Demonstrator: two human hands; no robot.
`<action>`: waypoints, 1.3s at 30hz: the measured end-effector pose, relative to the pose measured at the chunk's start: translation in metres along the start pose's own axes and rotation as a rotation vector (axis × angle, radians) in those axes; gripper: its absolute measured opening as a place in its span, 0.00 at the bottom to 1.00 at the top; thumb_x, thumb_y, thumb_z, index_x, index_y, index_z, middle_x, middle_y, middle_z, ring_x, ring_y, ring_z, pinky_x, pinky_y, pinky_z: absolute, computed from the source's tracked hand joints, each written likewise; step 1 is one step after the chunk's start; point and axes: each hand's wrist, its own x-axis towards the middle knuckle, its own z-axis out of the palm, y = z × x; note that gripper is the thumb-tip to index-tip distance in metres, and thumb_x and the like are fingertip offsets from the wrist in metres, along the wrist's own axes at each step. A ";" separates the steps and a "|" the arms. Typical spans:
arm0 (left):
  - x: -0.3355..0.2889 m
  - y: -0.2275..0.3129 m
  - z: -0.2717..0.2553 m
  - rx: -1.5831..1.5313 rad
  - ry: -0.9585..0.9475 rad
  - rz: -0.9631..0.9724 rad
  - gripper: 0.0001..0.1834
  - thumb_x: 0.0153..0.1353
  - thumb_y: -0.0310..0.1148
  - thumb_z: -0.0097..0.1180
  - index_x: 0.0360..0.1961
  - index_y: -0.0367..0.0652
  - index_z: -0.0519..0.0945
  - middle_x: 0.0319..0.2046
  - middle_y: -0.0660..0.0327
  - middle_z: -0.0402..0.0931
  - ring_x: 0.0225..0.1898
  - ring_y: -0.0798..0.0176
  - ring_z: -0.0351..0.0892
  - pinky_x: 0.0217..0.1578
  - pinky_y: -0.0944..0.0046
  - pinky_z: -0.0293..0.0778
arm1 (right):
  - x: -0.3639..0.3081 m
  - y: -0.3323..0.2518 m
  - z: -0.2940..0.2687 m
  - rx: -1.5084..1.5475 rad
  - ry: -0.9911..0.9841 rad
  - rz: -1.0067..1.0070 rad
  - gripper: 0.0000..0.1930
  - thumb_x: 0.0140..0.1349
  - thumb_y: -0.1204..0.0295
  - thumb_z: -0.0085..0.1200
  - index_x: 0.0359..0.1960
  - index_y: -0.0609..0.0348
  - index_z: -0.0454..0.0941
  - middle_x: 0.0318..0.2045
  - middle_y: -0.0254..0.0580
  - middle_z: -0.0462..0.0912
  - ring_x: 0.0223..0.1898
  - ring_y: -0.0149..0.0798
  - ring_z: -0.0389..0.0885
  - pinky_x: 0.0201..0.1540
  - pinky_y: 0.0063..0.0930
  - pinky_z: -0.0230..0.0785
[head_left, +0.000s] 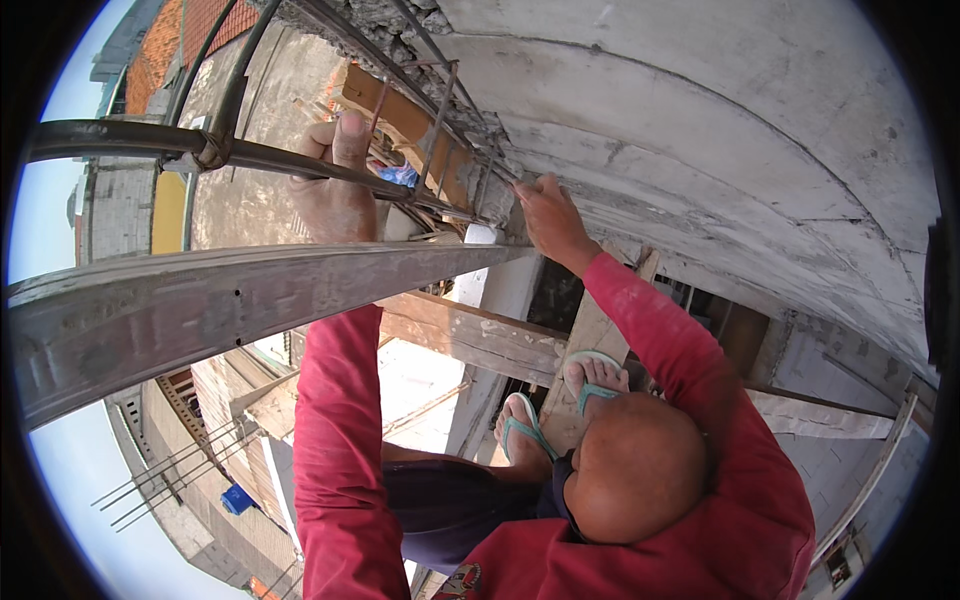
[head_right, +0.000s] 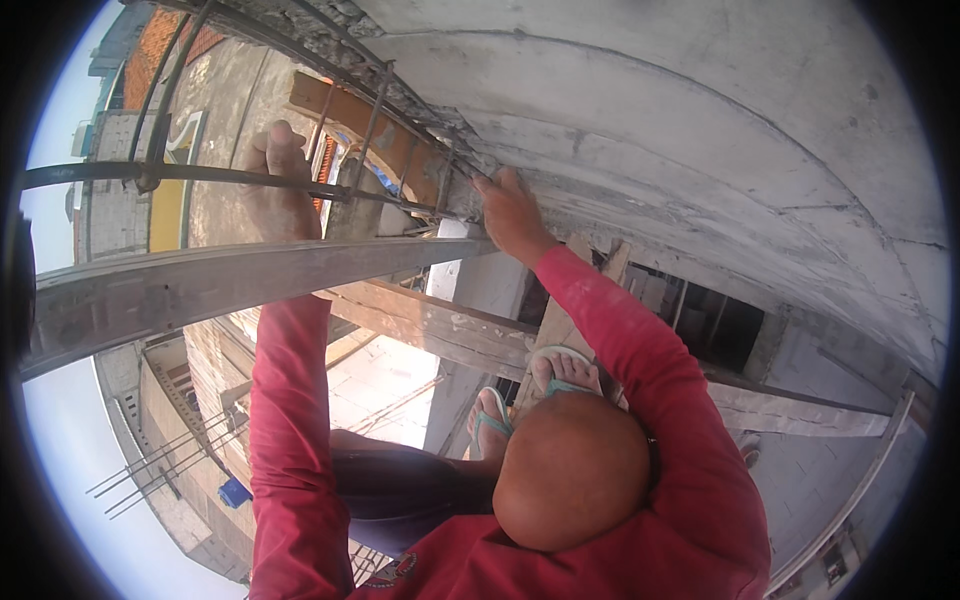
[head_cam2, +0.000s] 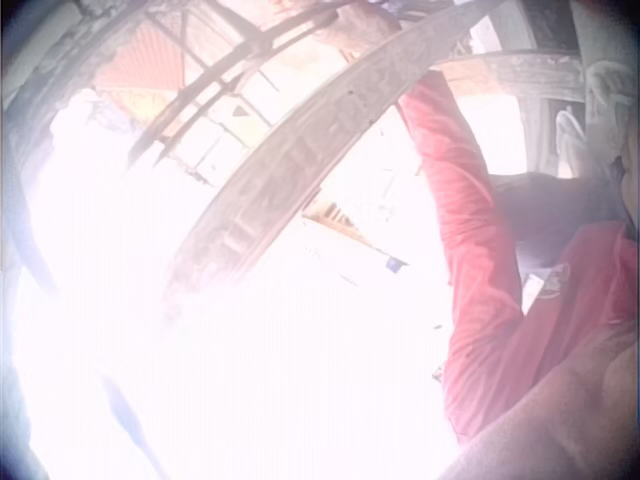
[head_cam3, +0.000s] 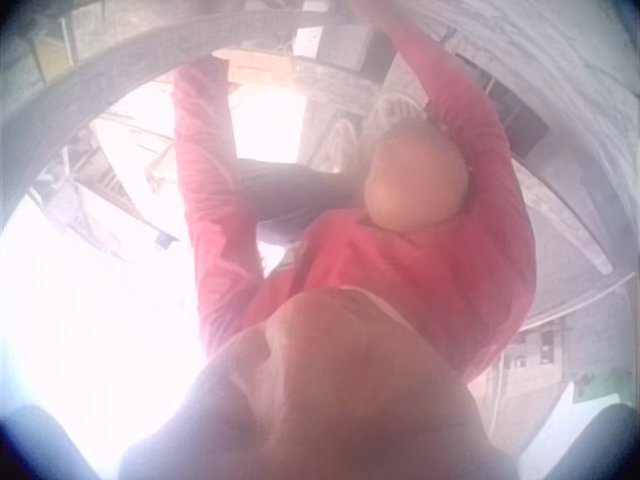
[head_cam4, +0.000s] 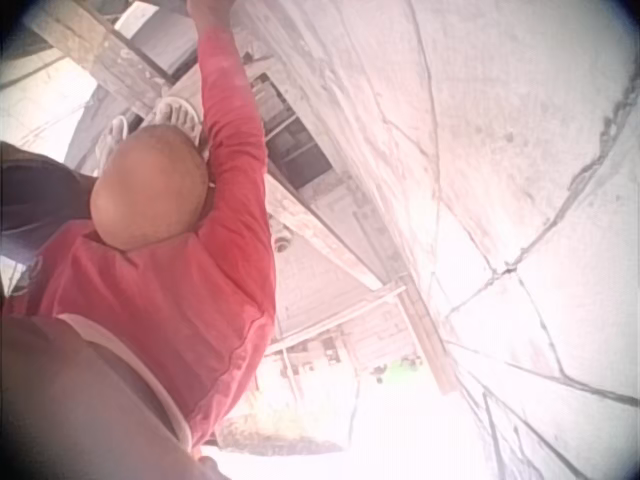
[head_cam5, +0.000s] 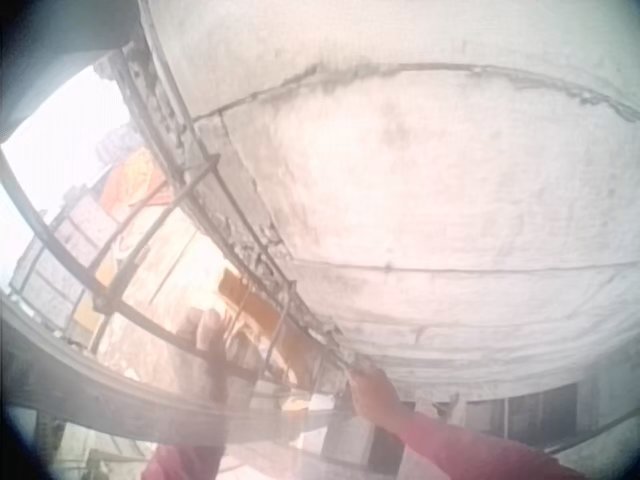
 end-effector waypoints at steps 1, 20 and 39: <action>-0.001 -0.003 -0.001 -0.020 -0.027 0.019 0.20 0.68 0.48 0.70 0.30 0.45 0.79 0.20 0.76 0.69 0.23 0.82 0.58 0.24 0.74 0.51 | 0.001 0.001 0.001 0.050 0.034 -0.045 0.16 0.73 0.71 0.51 0.59 0.59 0.78 0.39 0.53 0.79 0.41 0.53 0.78 0.46 0.43 0.72; 0.027 -0.025 -0.028 0.149 0.030 0.036 0.27 0.72 0.53 0.63 0.40 0.33 0.77 0.22 0.73 0.52 0.25 0.75 0.52 0.31 0.69 0.49 | 0.002 0.003 0.010 -0.304 0.297 0.051 0.13 0.69 0.68 0.55 0.48 0.63 0.80 0.37 0.53 0.85 0.37 0.56 0.88 0.39 0.48 0.79; 0.026 -0.020 -0.025 0.211 -0.012 0.034 0.25 0.75 0.53 0.56 0.30 0.42 0.72 0.25 0.70 0.56 0.27 0.73 0.55 0.30 0.66 0.51 | -0.178 -0.016 -0.102 0.379 0.283 0.025 0.04 0.69 0.76 0.58 0.43 0.59 0.78 0.53 0.50 0.76 0.54 0.52 0.75 0.57 0.50 0.68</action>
